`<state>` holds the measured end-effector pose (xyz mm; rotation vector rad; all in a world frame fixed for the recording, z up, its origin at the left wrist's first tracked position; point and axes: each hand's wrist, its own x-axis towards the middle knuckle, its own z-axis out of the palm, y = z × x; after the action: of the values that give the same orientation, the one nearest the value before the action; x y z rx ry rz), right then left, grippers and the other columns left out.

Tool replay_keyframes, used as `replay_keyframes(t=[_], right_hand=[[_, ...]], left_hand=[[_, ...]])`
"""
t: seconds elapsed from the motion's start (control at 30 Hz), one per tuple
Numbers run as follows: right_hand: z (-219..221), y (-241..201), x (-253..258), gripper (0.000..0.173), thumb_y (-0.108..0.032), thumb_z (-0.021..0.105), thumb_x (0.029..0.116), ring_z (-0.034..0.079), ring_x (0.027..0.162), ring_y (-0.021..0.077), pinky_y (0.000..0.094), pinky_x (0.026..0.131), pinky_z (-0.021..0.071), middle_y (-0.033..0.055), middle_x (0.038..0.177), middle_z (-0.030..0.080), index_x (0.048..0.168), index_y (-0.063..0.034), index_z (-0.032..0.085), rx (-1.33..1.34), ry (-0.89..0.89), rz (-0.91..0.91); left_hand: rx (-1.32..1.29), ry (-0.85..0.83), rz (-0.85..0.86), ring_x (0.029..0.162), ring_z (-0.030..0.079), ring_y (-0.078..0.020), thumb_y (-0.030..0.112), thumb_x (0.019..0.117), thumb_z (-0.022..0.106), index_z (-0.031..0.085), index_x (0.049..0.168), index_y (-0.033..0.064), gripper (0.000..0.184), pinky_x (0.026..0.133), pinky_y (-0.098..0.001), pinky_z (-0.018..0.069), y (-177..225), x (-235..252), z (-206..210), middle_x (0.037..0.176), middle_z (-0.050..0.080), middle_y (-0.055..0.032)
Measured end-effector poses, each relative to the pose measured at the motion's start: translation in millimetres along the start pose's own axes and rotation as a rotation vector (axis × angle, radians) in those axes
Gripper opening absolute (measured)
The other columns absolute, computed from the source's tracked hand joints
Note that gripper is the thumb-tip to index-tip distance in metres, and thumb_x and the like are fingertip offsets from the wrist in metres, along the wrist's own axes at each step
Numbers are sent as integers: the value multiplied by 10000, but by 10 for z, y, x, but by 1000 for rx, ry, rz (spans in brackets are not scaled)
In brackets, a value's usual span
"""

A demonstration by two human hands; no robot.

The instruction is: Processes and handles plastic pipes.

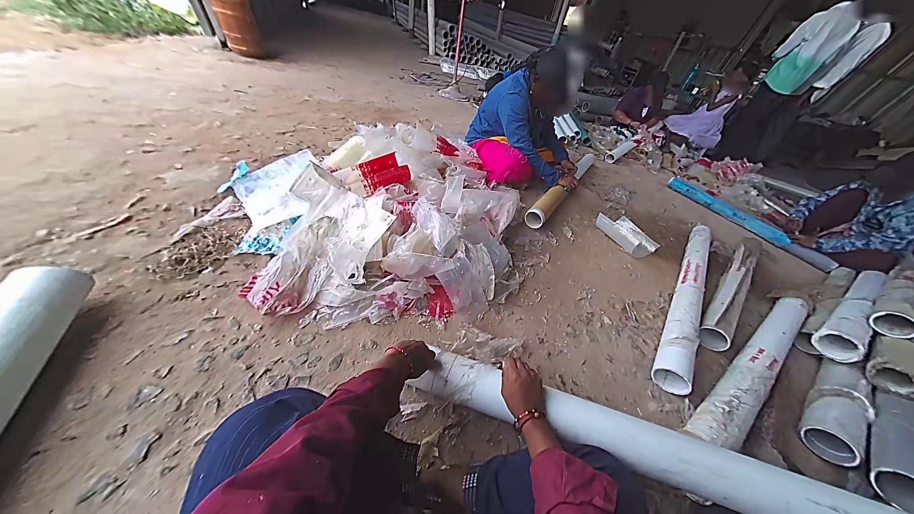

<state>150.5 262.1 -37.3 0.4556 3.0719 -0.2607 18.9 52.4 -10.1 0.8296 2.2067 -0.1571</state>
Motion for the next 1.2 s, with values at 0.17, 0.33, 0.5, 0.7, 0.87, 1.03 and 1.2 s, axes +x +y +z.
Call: replay_keyframes(t=[0.17, 0.33, 0.5, 0.7, 0.87, 1.03, 1.2], right_hand=[[81, 2, -54, 372, -150, 406, 1091, 695, 1144, 404, 549, 993, 514, 243, 1226, 712, 1257, 37, 681, -5, 82, -15], [249, 32, -124, 357, -116, 422, 1066, 719, 1058, 441, 570, 902, 541, 262, 1153, 731, 1191, 66, 702, -44, 246, -73], [304, 54, -90, 326, -100, 450, 1046, 728, 984, 445, 569, 825, 551, 264, 1067, 740, 1127, 62, 721, -67, 318, -80], [206, 25, -40, 330, -100, 435, 1060, 722, 1011, 462, 584, 852, 546, 284, 1086, 731, 1124, 83, 702, -51, 258, -35], [86, -148, -52, 340, -122, 443, 1085, 717, 1027, 483, 633, 855, 528, 292, 1138, 724, 1218, 68, 692, 75, 196, -67], [-8, -705, -12, 325, -153, 468, 1086, 722, 1016, 451, 612, 867, 527, 259, 1101, 738, 1204, 27, 712, 33, -44, -297], [-59, -1094, 174, 376, -194, 384, 1119, 692, 1113, 419, 575, 941, 499, 248, 1176, 714, 1291, -1, 657, -178, -311, -333]], left_hand=[[-113, 35, -22, 1321, 554, -471, 183, 1096, 449, 644, 1242, -98, 372, 1092, -635, 413, 142, -77, 126, 1334, 618, -312], [-151, -26, -111, 1310, 573, -440, 105, 1054, 496, 667, 1216, -93, 308, 1081, -621, 435, 281, -172, 176, 1326, 636, -284], [-241, -6, -109, 1310, 574, -430, 103, 1029, 543, 666, 1242, -62, 296, 1074, -626, 438, 261, -228, 255, 1340, 631, -271], [-485, 88, -258, 1379, 511, -454, 106, 1082, 434, 452, 1479, -35, 422, 1095, -630, 422, 321, -375, 404, 1470, 522, -290], [-649, 114, -326, 1345, 534, -470, 57, 1054, 488, 271, 1580, 22, 570, 1061, -618, 457, 378, -326, 542, 1476, 491, -309], [-734, 144, -297, 1375, 522, -434, 38, 1042, 504, 434, 1490, -20, 457, 1086, -599, 448, 352, -324, 453, 1459, 533, -282], [-769, 151, -259, 1379, 520, -428, 100, 1071, 482, 516, 1432, -23, 383, 1090, -597, 441, 281, -339, 429, 1460, 540, -272]])
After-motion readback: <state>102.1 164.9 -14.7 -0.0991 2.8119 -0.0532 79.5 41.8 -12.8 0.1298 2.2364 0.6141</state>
